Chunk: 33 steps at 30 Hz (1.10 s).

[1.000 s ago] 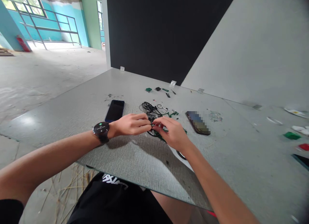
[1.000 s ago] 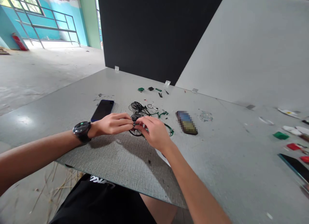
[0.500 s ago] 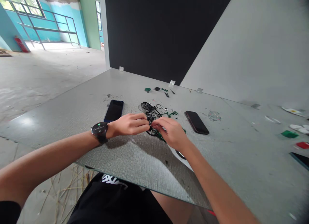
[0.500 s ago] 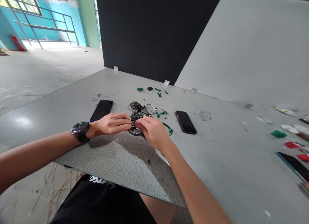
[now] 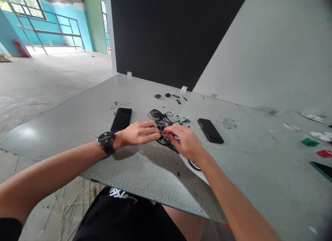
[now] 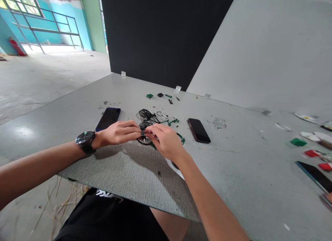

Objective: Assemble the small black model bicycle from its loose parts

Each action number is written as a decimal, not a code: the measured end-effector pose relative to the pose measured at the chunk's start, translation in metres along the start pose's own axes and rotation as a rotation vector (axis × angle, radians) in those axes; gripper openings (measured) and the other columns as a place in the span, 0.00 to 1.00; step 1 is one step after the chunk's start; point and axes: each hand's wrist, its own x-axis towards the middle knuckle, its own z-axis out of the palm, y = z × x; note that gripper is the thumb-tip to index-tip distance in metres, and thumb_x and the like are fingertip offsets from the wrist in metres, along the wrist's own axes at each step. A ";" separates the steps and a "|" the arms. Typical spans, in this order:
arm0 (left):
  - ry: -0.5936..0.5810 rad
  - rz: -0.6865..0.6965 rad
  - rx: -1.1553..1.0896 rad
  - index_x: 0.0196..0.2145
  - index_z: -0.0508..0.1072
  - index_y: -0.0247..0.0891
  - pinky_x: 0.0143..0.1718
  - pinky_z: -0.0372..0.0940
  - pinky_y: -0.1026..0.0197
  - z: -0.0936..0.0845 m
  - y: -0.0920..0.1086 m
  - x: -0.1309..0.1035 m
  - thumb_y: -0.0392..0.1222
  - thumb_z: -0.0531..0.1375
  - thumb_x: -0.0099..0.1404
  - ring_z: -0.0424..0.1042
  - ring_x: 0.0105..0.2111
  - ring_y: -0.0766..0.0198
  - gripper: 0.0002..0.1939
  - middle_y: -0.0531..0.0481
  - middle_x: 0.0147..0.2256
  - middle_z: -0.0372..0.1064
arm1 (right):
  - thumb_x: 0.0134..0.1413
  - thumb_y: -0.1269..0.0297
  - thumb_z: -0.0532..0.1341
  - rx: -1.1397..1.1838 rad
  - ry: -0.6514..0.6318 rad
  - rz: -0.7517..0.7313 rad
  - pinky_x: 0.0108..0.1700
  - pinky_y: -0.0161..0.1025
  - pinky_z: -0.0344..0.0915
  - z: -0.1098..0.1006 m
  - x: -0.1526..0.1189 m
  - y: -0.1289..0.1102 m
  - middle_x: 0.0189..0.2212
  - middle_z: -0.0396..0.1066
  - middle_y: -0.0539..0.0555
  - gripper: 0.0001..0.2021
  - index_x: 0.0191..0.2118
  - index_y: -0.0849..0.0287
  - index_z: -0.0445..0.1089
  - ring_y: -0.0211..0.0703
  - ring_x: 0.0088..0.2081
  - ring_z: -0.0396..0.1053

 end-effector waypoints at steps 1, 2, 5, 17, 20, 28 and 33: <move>0.002 0.002 0.000 0.42 0.72 0.35 0.35 0.73 0.60 0.000 0.000 0.000 0.31 0.54 0.74 0.74 0.40 0.59 0.07 0.44 0.38 0.77 | 0.71 0.65 0.55 0.023 -0.012 -0.007 0.42 0.41 0.65 -0.001 0.000 0.000 0.39 0.76 0.55 0.08 0.45 0.56 0.71 0.45 0.40 0.72; 0.004 0.003 0.000 0.42 0.72 0.35 0.35 0.73 0.60 0.000 0.000 0.000 0.31 0.54 0.74 0.74 0.40 0.59 0.07 0.44 0.38 0.77 | 0.70 0.65 0.55 0.036 -0.022 -0.013 0.42 0.40 0.66 -0.001 0.000 0.000 0.38 0.76 0.55 0.08 0.44 0.56 0.71 0.45 0.39 0.72; 0.009 0.001 0.000 0.41 0.73 0.36 0.35 0.74 0.61 0.002 0.000 -0.001 0.31 0.54 0.74 0.74 0.41 0.60 0.08 0.44 0.38 0.77 | 0.70 0.66 0.54 -0.016 -0.029 -0.015 0.42 0.41 0.65 0.000 0.000 0.000 0.38 0.76 0.55 0.08 0.43 0.57 0.71 0.45 0.39 0.72; 0.038 0.006 0.019 0.41 0.73 0.35 0.35 0.73 0.60 0.006 0.001 -0.001 0.32 0.55 0.74 0.74 0.40 0.59 0.06 0.44 0.37 0.77 | 0.72 0.64 0.52 -0.192 -0.014 0.009 0.40 0.43 0.61 0.008 0.000 -0.006 0.36 0.76 0.56 0.11 0.41 0.58 0.71 0.47 0.36 0.71; 0.039 -0.025 -0.038 0.42 0.73 0.35 0.38 0.73 0.59 0.006 -0.001 -0.001 0.33 0.54 0.75 0.74 0.41 0.59 0.07 0.43 0.38 0.77 | 0.71 0.66 0.53 -0.028 -0.028 0.009 0.41 0.41 0.64 0.002 0.001 -0.003 0.38 0.76 0.55 0.08 0.43 0.56 0.70 0.45 0.39 0.71; 0.056 0.008 0.002 0.41 0.73 0.35 0.34 0.72 0.60 0.004 0.000 0.001 0.31 0.55 0.73 0.74 0.39 0.59 0.06 0.44 0.37 0.77 | 0.70 0.69 0.53 -0.175 -0.049 -0.012 0.42 0.43 0.61 0.006 -0.002 -0.002 0.38 0.76 0.57 0.09 0.42 0.58 0.71 0.47 0.38 0.71; 0.031 0.050 0.079 0.39 0.73 0.35 0.33 0.71 0.60 0.002 0.000 0.003 0.30 0.55 0.73 0.73 0.38 0.59 0.07 0.46 0.35 0.77 | 0.70 0.68 0.54 -0.242 0.010 0.078 0.40 0.44 0.59 0.015 -0.001 -0.011 0.35 0.75 0.55 0.07 0.40 0.57 0.69 0.47 0.37 0.71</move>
